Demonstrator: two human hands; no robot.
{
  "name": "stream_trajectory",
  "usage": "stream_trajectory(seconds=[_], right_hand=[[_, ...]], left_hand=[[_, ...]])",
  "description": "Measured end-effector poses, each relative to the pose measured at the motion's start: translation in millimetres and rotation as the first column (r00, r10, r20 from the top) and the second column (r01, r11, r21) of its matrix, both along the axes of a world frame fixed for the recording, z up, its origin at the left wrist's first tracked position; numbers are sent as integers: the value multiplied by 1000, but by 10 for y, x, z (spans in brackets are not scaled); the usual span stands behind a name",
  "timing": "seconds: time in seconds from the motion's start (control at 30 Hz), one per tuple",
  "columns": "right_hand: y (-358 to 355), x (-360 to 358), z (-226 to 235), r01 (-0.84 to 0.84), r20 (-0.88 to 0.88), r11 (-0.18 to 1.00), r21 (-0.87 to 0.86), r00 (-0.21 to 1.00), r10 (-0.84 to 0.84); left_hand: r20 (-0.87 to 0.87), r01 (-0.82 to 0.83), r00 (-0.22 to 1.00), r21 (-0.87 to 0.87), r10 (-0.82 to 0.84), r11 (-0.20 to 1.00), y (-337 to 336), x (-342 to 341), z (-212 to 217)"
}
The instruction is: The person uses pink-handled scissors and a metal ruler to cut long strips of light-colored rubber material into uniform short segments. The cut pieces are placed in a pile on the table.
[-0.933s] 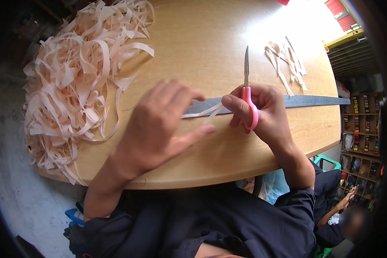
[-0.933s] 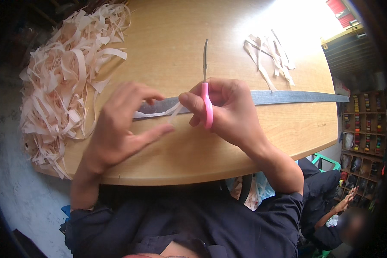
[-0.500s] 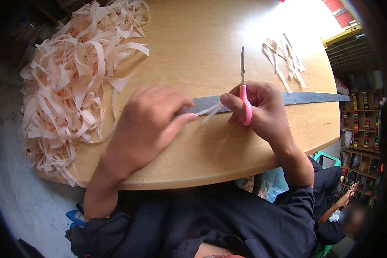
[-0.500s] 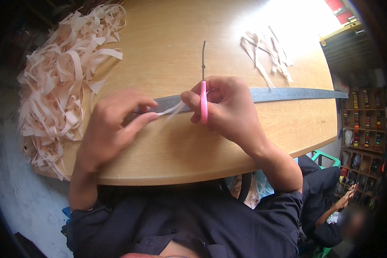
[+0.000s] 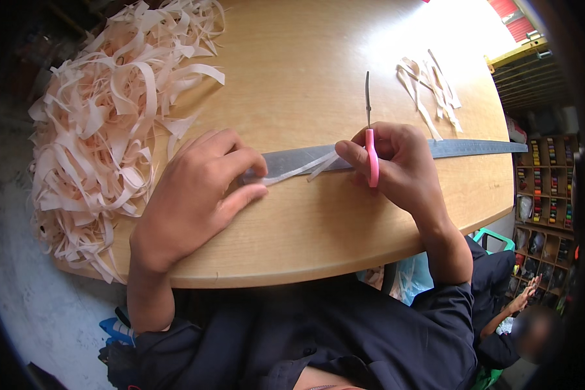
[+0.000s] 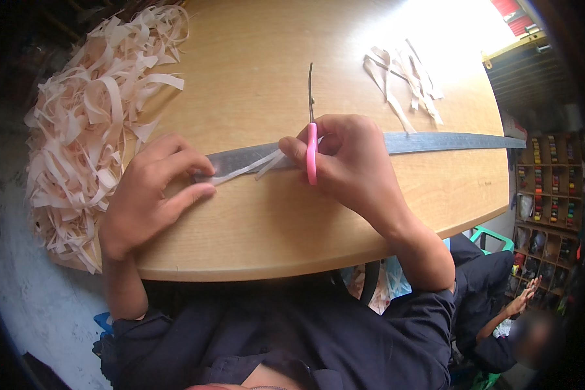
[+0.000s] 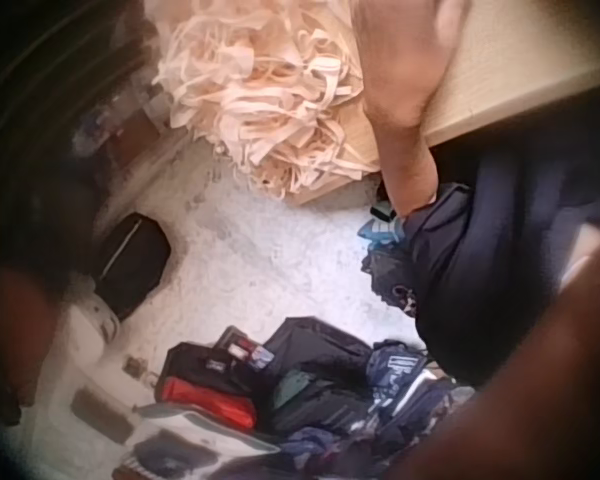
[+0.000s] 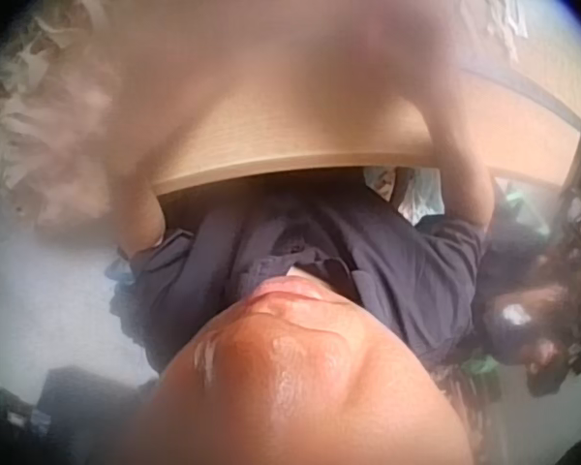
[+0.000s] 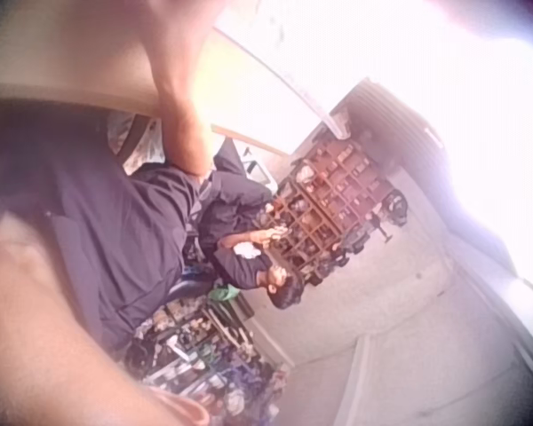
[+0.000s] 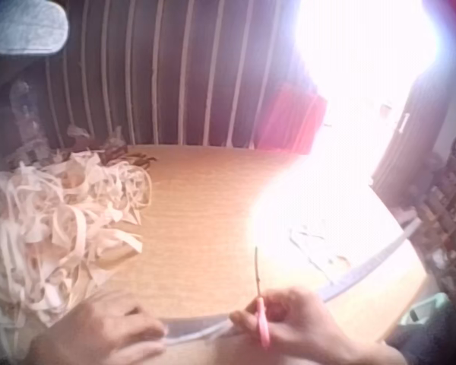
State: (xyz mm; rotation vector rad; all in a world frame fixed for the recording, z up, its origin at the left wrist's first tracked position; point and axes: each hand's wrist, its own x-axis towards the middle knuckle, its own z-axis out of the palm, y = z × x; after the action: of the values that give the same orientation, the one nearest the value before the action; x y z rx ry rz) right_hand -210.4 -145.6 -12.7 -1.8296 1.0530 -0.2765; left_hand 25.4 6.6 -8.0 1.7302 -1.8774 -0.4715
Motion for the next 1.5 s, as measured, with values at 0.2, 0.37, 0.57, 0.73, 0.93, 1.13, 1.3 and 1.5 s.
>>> stream_trajectory(seconds=[0.2,0.37,0.57,0.73,0.93,1.13,1.3,1.5], right_hand=[[-1,-12,-2,-10,-10,1000,6,1000,10],[16,-26,14,-23,-26,1000,-1,999,23],[-12,-51,18,14,43,994,-109,999,-9],[-37,-56,56,42,117,991,-124,993,-27],[-19,-39,83,100,194,989,-110,978,-78],[-71,-89,98,27,87,996,-82,996,-19],[-72,-102,104,17,50,996,-91,999,-12],[-52,-67,83,39,48,995,-89,998,-34]], left_hand=[[-36,-53,998,111,58,992,16,20,25],[-6,-52,999,80,53,995,27,40,41],[9,-99,995,33,99,995,36,71,37],[28,-67,997,-140,72,988,-89,-86,-19],[79,22,997,-286,1,958,-240,-373,-235],[72,25,997,-268,-6,963,-206,-361,-298],[90,66,995,-252,-44,965,-210,-361,-309],[102,101,992,-259,-76,961,-237,-393,-308]])
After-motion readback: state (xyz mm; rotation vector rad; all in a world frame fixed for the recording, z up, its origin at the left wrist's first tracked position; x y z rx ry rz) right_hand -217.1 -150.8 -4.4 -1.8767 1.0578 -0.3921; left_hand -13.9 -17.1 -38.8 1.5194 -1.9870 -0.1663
